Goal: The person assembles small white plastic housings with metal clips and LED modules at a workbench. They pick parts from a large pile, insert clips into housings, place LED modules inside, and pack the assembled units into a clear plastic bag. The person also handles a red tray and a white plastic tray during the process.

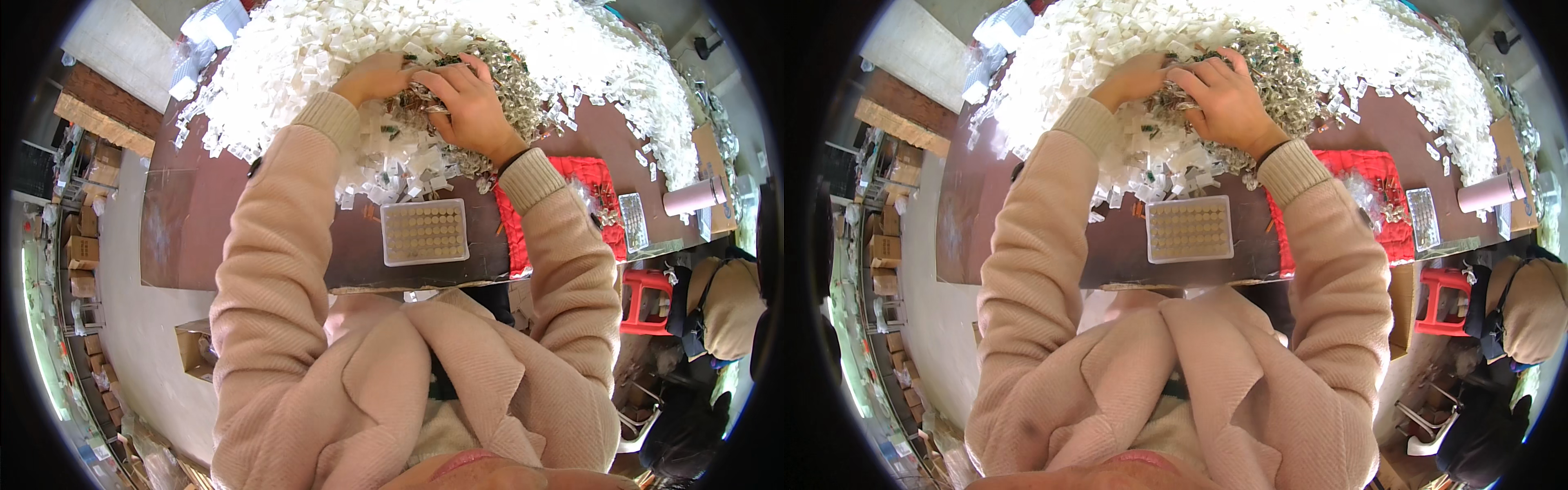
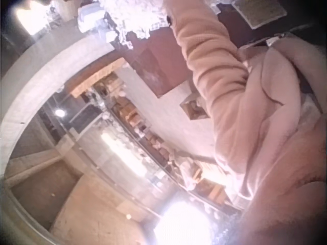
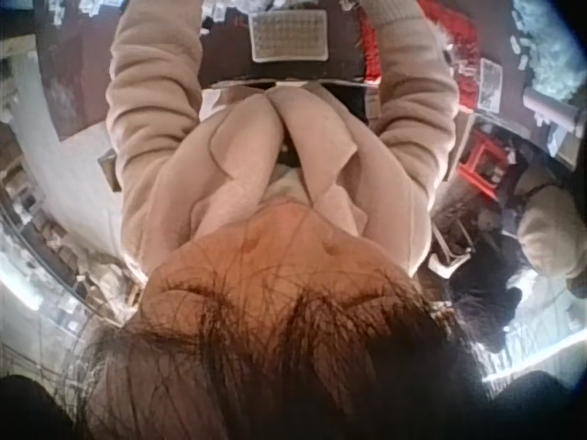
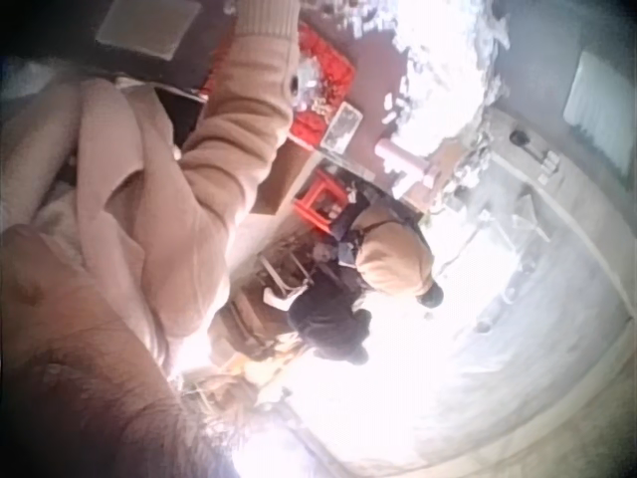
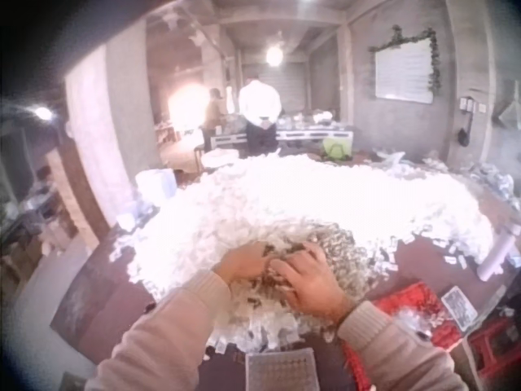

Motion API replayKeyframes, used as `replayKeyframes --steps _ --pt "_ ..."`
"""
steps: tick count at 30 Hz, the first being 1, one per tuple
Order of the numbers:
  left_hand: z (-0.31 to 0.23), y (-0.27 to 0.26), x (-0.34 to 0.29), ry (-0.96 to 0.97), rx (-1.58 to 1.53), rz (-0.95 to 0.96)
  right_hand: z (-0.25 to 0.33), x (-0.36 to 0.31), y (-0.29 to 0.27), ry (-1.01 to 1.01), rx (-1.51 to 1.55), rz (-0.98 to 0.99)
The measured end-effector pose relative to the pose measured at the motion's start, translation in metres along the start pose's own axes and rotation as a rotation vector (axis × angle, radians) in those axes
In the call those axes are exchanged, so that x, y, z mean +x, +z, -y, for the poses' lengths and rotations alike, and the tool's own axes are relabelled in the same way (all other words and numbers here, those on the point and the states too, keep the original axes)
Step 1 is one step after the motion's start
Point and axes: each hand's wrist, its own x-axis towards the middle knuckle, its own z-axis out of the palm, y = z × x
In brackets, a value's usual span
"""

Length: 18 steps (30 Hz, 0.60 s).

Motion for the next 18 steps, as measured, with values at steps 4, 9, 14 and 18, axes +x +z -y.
replayKeyframes --steps 4,9,14,18 --pt "0.004 0.013 -0.011 -0.038 0.103 -0.124 0.008 -0.001 0.002 -0.009 -0.005 0.066" --pt "0.013 0.005 -0.054 0.202 -0.074 -0.424 0.015 -0.002 -0.004 0.064 -0.035 0.125" --pt "0.021 0.008 -0.12 0.261 0.46 -0.634 0.032 0.0 -0.004 0.108 -0.085 0.093" --pt "0.025 0.027 -0.154 0.065 0.339 -0.495 0.045 -0.006 -0.003 0.126 -0.102 0.146"
